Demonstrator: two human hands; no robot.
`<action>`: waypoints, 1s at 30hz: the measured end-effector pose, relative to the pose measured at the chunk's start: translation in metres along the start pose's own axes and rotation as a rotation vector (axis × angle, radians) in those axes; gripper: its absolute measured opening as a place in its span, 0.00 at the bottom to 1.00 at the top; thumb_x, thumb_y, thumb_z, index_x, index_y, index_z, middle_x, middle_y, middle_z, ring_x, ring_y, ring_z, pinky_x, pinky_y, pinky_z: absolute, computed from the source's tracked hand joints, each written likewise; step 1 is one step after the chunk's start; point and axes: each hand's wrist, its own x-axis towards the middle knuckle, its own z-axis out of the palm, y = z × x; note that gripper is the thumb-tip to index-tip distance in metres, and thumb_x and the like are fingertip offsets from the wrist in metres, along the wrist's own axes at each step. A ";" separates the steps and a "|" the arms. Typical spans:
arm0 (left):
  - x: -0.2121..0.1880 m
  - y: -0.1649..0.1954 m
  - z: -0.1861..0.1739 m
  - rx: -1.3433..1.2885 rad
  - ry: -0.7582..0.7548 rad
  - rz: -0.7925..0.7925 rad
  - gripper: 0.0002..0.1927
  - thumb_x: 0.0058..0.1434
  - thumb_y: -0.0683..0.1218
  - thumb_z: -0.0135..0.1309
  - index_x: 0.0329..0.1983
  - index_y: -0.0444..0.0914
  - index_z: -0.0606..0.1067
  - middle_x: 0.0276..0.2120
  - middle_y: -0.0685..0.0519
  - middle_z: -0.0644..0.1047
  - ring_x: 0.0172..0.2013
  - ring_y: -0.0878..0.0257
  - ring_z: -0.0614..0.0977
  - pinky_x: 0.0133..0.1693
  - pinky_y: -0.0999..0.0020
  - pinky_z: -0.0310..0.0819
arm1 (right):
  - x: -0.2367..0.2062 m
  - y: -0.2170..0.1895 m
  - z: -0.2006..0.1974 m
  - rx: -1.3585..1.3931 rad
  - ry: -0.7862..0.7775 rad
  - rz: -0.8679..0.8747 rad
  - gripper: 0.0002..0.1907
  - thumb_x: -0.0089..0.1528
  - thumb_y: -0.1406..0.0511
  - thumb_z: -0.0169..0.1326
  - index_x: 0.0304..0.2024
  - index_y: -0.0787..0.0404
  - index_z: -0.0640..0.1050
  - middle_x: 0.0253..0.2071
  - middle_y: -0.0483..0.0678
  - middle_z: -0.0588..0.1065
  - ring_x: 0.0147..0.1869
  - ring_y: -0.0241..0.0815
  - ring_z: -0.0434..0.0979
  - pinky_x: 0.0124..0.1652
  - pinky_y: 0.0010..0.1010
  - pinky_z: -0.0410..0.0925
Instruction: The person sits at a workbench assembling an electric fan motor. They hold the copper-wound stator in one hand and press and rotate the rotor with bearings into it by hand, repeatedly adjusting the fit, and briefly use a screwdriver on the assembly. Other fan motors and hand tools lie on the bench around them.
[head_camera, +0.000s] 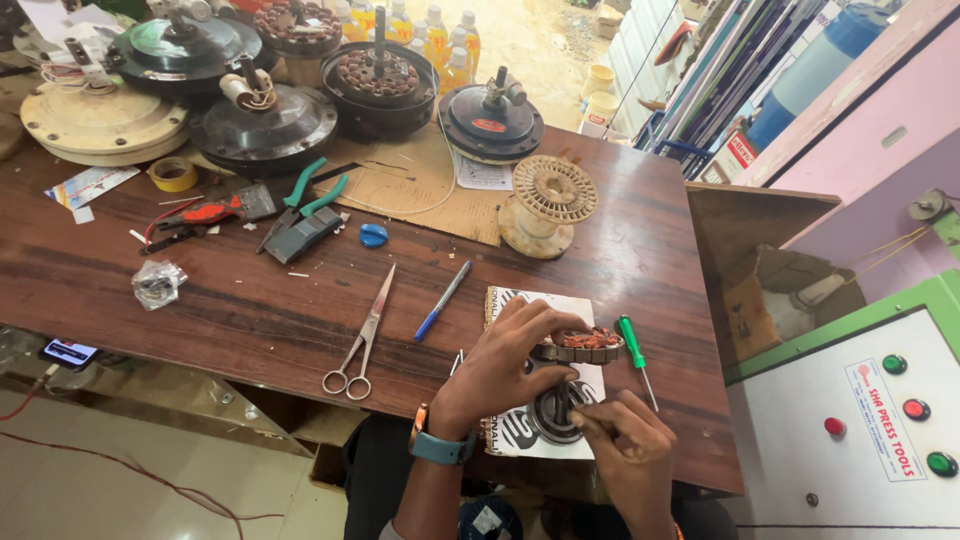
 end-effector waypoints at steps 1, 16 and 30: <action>-0.001 0.001 0.000 0.007 0.006 0.010 0.26 0.52 0.46 0.68 0.55 0.43 0.75 0.42 0.55 0.76 0.46 0.56 0.74 0.51 0.59 0.72 | -0.002 0.001 0.001 0.024 -0.002 -0.001 0.05 0.53 0.72 0.66 0.31 0.66 0.83 0.24 0.45 0.75 0.25 0.31 0.72 0.27 0.24 0.65; 0.001 0.000 0.006 0.095 -0.016 -0.006 0.23 0.54 0.42 0.66 0.54 0.42 0.76 0.43 0.53 0.74 0.48 0.54 0.73 0.51 0.58 0.73 | 0.020 0.018 -0.037 -0.075 0.050 -0.180 0.05 0.56 0.74 0.61 0.34 0.62 0.83 0.28 0.43 0.76 0.30 0.30 0.73 0.26 0.24 0.66; 0.002 -0.010 0.011 -0.310 0.055 -0.165 0.36 0.57 0.45 0.63 0.65 0.34 0.60 0.49 0.50 0.77 0.55 0.58 0.76 0.58 0.60 0.70 | 0.113 -0.053 -0.018 -0.245 -0.101 -0.255 0.04 0.58 0.69 0.64 0.35 0.63 0.83 0.28 0.45 0.75 0.27 0.31 0.73 0.28 0.26 0.66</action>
